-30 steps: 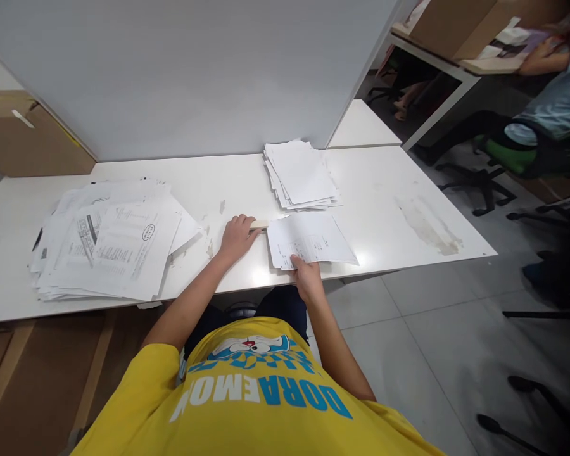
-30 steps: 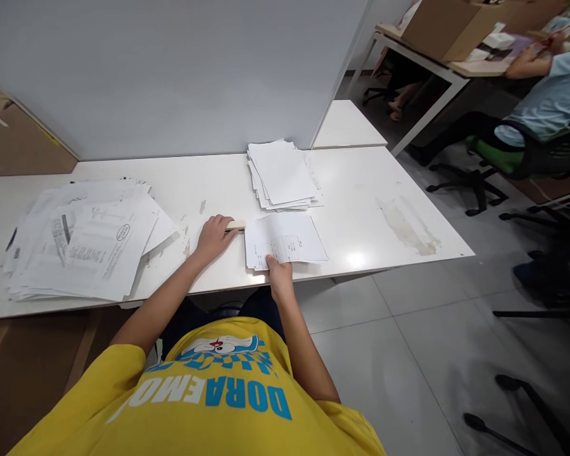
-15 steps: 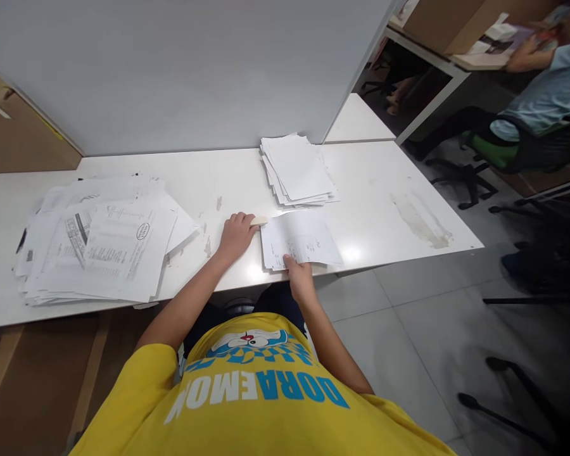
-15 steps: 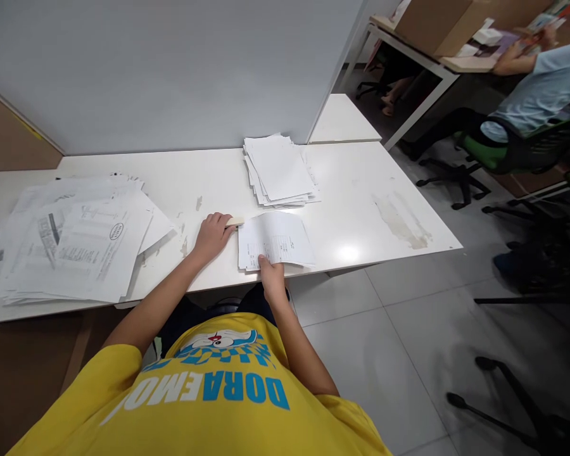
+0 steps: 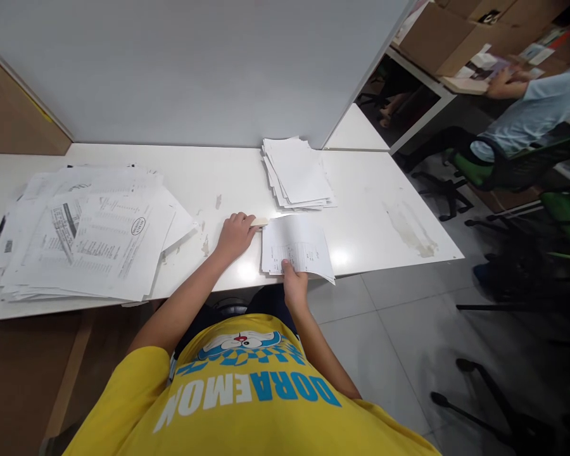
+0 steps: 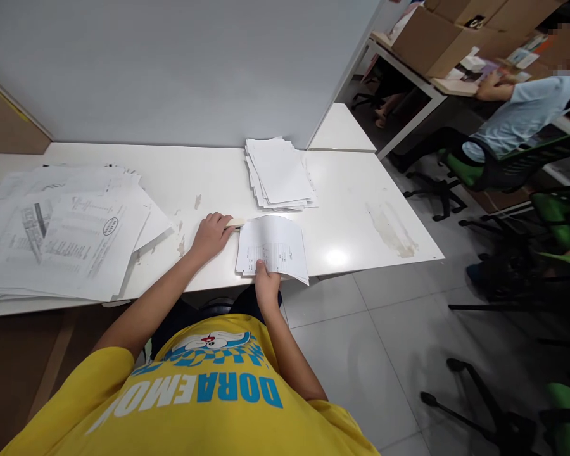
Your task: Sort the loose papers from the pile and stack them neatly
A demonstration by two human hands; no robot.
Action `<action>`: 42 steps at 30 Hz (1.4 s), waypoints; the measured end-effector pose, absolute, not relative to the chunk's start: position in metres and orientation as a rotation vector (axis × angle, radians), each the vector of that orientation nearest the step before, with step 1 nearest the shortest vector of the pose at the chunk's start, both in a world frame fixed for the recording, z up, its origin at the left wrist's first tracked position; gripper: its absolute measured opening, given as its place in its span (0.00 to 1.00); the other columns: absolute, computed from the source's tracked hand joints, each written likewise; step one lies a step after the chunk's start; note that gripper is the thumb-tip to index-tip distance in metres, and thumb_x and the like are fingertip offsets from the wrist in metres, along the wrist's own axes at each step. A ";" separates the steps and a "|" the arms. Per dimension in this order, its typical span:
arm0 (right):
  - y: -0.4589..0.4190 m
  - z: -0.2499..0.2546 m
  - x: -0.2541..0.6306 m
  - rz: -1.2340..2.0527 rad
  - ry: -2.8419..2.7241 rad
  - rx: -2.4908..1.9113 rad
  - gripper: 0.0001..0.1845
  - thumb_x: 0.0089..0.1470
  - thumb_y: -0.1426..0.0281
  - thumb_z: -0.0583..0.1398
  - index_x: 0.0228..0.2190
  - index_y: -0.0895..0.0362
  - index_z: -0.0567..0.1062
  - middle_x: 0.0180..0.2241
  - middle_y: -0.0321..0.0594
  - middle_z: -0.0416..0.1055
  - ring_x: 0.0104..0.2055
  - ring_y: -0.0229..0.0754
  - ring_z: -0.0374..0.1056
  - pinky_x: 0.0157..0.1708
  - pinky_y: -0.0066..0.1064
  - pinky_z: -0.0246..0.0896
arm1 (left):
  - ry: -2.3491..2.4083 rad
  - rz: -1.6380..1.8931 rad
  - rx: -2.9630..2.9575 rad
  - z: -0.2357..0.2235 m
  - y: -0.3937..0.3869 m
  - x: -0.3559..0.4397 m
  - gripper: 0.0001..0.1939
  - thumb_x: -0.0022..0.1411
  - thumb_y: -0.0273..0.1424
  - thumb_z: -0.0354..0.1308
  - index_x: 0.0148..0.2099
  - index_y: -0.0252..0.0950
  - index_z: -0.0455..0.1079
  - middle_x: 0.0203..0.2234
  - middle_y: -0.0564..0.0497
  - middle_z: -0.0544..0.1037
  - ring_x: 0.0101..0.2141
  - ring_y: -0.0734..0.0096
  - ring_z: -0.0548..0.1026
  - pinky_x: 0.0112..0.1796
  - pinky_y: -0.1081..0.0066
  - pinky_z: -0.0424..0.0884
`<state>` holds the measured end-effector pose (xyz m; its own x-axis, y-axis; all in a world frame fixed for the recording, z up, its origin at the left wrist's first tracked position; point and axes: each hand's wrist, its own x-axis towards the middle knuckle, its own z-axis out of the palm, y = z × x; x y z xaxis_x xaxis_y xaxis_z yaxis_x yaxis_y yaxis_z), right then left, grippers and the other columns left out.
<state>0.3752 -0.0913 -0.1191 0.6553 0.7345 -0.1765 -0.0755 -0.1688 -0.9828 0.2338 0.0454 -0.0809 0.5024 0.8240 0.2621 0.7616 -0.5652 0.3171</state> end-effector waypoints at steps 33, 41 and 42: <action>-0.084 -0.091 0.381 0.988 -0.613 -1.582 0.26 0.45 0.61 0.63 0.46 0.58 0.78 0.49 0.46 0.77 0.59 0.56 0.67 0.62 0.48 0.59 | 1.248 0.566 2.627 -0.082 0.050 0.236 0.13 0.71 0.30 0.47 0.51 0.35 0.71 0.49 0.42 0.78 0.60 0.52 0.68 0.56 0.51 0.63; -0.086 -0.049 0.462 0.770 -0.732 -1.607 0.17 0.33 0.66 0.67 0.31 0.57 0.81 0.32 0.41 0.80 0.45 0.59 0.74 0.49 0.50 0.69 | 1.063 0.802 2.502 -0.091 0.054 0.226 0.15 0.72 0.35 0.49 0.51 0.36 0.73 0.45 0.44 0.80 0.48 0.61 0.76 0.50 0.59 0.71; -0.085 -0.042 0.476 0.713 -0.719 -1.573 0.15 0.32 0.67 0.67 0.28 0.56 0.81 0.30 0.39 0.79 0.42 0.57 0.74 0.44 0.48 0.70 | 1.060 0.799 2.476 -0.091 0.054 0.225 0.15 0.72 0.36 0.50 0.52 0.36 0.73 0.45 0.45 0.80 0.48 0.61 0.76 0.49 0.59 0.72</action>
<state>0.4759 -0.0852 -0.0420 0.6205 0.7827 -0.0481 0.0544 -0.1041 -0.9931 0.2255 0.0544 -0.0910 0.5659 0.7397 0.3642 0.5539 -0.6683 0.4966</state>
